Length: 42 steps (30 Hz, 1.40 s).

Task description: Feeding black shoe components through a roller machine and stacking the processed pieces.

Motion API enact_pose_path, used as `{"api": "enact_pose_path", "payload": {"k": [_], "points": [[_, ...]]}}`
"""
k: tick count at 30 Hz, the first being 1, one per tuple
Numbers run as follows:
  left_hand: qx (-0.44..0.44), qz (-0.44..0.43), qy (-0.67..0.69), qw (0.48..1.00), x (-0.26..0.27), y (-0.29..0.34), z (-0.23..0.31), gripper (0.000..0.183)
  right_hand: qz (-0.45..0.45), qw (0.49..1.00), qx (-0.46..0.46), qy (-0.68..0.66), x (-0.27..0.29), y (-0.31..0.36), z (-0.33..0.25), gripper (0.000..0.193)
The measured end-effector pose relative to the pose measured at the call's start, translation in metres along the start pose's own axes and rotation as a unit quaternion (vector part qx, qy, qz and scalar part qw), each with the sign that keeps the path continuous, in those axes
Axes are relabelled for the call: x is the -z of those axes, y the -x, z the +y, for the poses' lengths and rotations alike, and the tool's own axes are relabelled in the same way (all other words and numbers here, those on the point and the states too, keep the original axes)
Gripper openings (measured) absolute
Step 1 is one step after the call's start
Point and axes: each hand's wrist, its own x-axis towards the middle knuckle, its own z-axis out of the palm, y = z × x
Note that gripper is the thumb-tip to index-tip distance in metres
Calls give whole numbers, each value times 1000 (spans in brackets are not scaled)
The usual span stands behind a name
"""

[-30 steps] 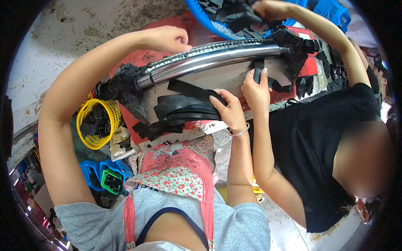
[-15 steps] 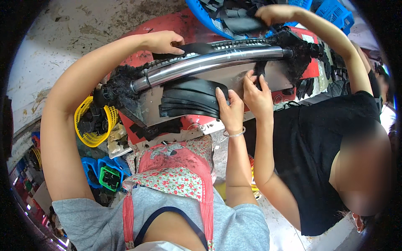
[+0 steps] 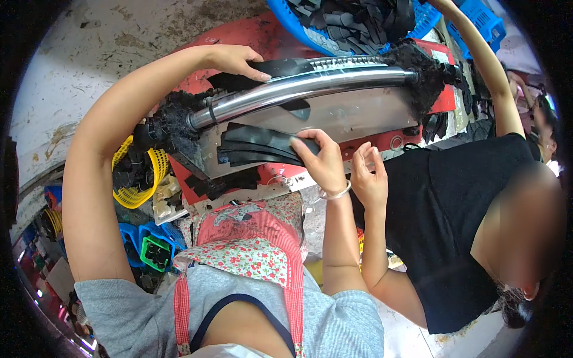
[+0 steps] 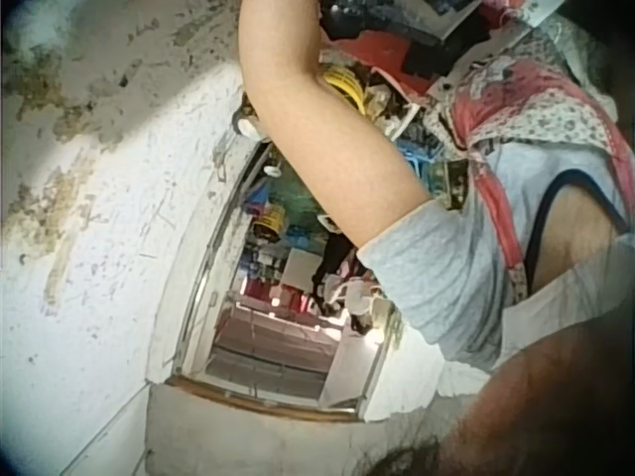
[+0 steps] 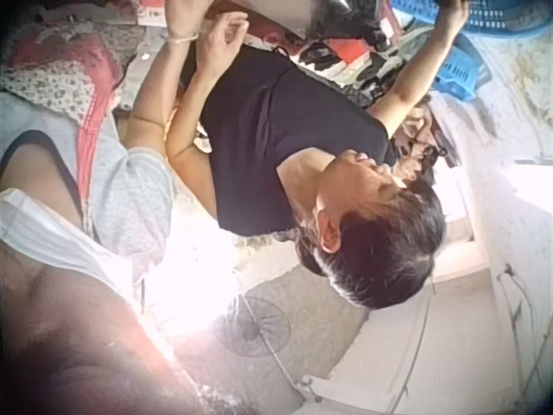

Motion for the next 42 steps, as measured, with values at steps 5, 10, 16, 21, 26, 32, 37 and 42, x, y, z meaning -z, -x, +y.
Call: {"api": "enact_pose_path", "payload": {"k": [5, 10, 16, 21, 26, 32, 37, 42], "points": [[-1, 11, -10, 1000, 3, 1, 1, 72, 52, 998, -28, -29, 1, -3, -2, 19], [24, -8, 1, 1000, 7, 0, 0, 77, -9, 991, -76, -110, 2, -5, -4, 17], [30, 24, 6, 999, 4, -4, -5, 71, -5, 992, -105, -74, 2, -3, 5, 19], [39, 49, 5, 998, 3, 3, 1, 81, 19, 998, -28, -56, 0, -1, 2, 20], [24, 23, 17, 999, 4, 4, 1, 84, 123, 990, -19, -69, -5, -4, 2, 20], [22, 25, 11, 999, 4, 0, -3, 84, 127, 987, -46, -89, -6, -2, 5, 22], [21, 34, 13, 999, 3, -1, -5, 83, 100, 992, -78, -11, -1, 1, 7, 23], [19, 38, 17, 999, 2, -1, -6, 82, 56, 993, -33, -95, -8, 2, -10, 22]]}}
